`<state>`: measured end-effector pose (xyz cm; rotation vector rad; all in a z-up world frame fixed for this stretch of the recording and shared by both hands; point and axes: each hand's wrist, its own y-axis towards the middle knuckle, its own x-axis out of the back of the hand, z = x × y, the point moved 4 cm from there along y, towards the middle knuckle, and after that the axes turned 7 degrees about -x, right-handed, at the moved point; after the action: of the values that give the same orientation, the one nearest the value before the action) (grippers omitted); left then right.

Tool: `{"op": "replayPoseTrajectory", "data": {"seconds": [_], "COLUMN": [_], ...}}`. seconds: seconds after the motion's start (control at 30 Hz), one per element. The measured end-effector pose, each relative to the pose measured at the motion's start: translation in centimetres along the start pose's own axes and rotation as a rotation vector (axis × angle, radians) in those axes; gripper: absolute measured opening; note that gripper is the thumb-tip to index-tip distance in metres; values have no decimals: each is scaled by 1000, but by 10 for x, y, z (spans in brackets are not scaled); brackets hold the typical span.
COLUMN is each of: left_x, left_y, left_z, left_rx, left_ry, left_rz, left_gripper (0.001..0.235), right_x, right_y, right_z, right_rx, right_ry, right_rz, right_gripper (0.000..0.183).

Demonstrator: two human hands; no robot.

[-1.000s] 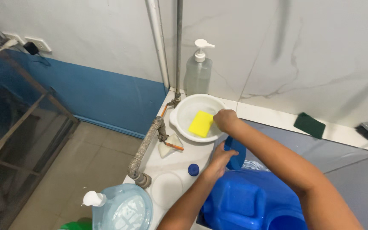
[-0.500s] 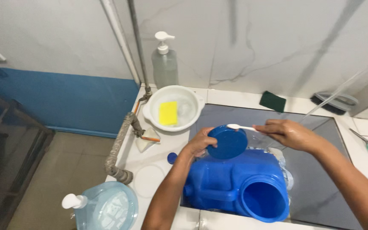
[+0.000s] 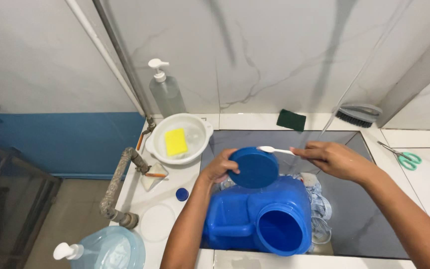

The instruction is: The person cleans a large blue plastic container in a sink. They use scissors to cut a plastic ring from the container's neck, then scrub the lid and the container's interior and exterior with a toothbrush and a sponge. Finally, they rinse the container and its lid under running water.

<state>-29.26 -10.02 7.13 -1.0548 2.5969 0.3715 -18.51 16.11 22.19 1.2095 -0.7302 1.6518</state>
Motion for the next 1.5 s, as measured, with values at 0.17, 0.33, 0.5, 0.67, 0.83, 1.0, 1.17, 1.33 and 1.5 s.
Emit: {"op": "replayPoseTrajectory", "data": {"seconds": [0.17, 0.33, 0.5, 0.67, 0.83, 1.0, 1.17, 1.33, 1.5], "left_x": [-8, -7, 1, 13, 20, -6, -24, -42, -45], "left_y": [7, 15, 21, 35, 64, 72, 86, 93, 98], "left_z": [13, 11, 19, 44, 61, 67, 56, 63, 59], "left_rx": [-20, -55, -182, -210, -273, -309, -399, -426, -458], "left_ry": [-58, -153, -370, -646, -819, -946, -1053, -1124, -1141], "left_rz": [32, 13, -194, -319, -474, -515, -619, -634, -738], "left_gripper": [56, 62, 67, 60, 63, 68, 71, 74, 77], "right_x": [0, -4, -23, -55, -82, -93, -90, -100, -114], "right_y": [-11, -15, -26, -27, -20, -14, -3, 4, 2], "right_z": [-2, -16, -22, -16, -7, -1, 11, -1, -6], "right_rx": [52, -121, -117, -212, -285, -340, -261, -385, -358], "right_ry": [4, -6, 170, 329, 419, 394, 470, 446, 348], "right_rz": [-66, -39, -241, -511, -612, -724, -868, -813, -852], "right_gripper": [58, 61, 55, 49, 50, 46, 47, 40, 45]}}
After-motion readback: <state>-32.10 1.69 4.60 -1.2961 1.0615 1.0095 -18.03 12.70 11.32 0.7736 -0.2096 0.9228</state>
